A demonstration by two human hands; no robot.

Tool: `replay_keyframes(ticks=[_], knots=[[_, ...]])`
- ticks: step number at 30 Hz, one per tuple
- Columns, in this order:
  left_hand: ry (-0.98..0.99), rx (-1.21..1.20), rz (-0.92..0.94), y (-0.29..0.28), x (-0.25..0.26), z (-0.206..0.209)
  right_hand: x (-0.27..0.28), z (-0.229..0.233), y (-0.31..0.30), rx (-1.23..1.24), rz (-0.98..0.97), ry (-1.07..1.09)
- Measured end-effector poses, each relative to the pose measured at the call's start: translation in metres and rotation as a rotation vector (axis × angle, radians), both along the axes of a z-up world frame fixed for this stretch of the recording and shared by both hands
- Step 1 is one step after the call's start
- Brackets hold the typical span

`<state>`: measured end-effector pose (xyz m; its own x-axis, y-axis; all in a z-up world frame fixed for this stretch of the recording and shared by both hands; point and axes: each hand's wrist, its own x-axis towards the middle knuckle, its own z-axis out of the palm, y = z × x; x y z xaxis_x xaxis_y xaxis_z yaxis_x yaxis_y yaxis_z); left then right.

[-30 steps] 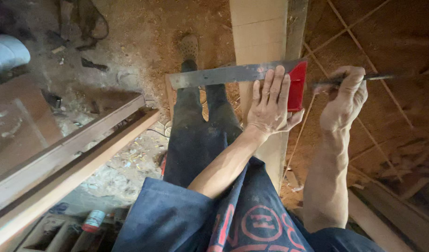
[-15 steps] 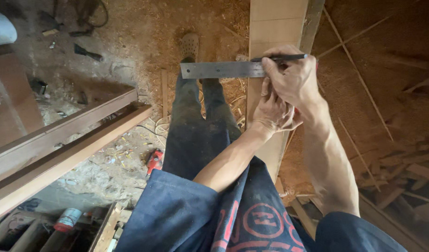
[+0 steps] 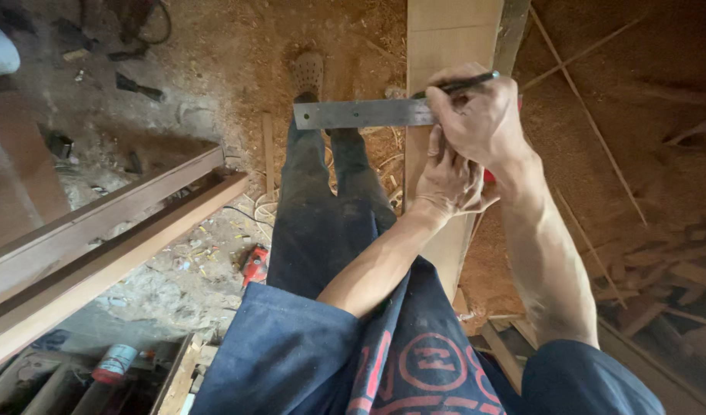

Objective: The person uses a metal ruler and a pencil to draw straight lines on a long wooden plank. They repeatedly reposition the ruler and draw lines along its edge, then flip the plank to mark the other side.

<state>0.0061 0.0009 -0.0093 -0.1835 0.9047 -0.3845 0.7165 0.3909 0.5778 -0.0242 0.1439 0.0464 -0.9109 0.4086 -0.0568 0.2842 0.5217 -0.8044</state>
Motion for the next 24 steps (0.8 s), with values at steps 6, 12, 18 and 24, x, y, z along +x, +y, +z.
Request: replay_keyframes(ticks=[6, 12, 18, 24], knots=[[0.184, 0.204, 0.119, -0.004, -0.001, 0.004, 0.059, 0.035, 0.065, 0.126, -0.215, -0.444], [0.085, 0.266, 0.170, -0.008, -0.007, 0.008, 0.089, 0.020, 0.014, -0.523, -0.701, -0.496], [-0.012, 0.493, 0.073, -0.017, -0.015, 0.016, 0.114, 0.000, -0.036, -0.423, -0.671, -0.419], [-0.025, 0.402, 0.066, -0.010, -0.016, 0.020, 0.124, -0.003, -0.041, -0.426, -0.716, -0.395]])
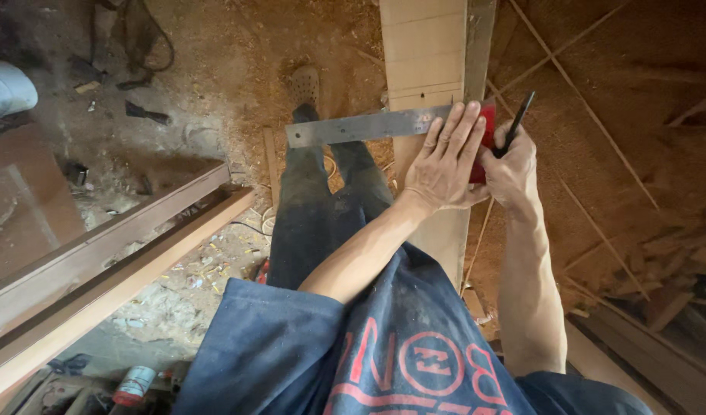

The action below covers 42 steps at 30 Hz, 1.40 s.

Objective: The person uses a metal ruler and a pencil to draw straight lines on a long wooden plank. They repeatedly reposition the ruler and draw lines along its edge, then flip the plank to mark the other side.

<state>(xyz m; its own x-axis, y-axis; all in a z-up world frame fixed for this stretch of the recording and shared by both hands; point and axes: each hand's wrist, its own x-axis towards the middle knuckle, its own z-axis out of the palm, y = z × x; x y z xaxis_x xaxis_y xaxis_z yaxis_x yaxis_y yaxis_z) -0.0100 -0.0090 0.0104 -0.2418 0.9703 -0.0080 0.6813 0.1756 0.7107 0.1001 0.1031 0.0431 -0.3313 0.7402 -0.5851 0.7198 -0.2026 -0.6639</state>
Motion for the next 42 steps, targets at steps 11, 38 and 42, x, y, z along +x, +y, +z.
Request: replay_keyframes(ticks=[11, 38, 42], knots=[[0.098, -0.052, 0.054, 0.005, 0.006, -0.004, -0.012, -0.005, 0.011, 0.014, 0.000, 0.039], [0.048, -0.090, 0.070, 0.007, 0.007, -0.006, -0.017, 0.000, 0.011, -0.016, 0.019, 0.007], [0.055, -0.116, 0.070, 0.006, 0.006, -0.004, -0.019, -0.001, 0.011, -0.007, 0.018, 0.024]])
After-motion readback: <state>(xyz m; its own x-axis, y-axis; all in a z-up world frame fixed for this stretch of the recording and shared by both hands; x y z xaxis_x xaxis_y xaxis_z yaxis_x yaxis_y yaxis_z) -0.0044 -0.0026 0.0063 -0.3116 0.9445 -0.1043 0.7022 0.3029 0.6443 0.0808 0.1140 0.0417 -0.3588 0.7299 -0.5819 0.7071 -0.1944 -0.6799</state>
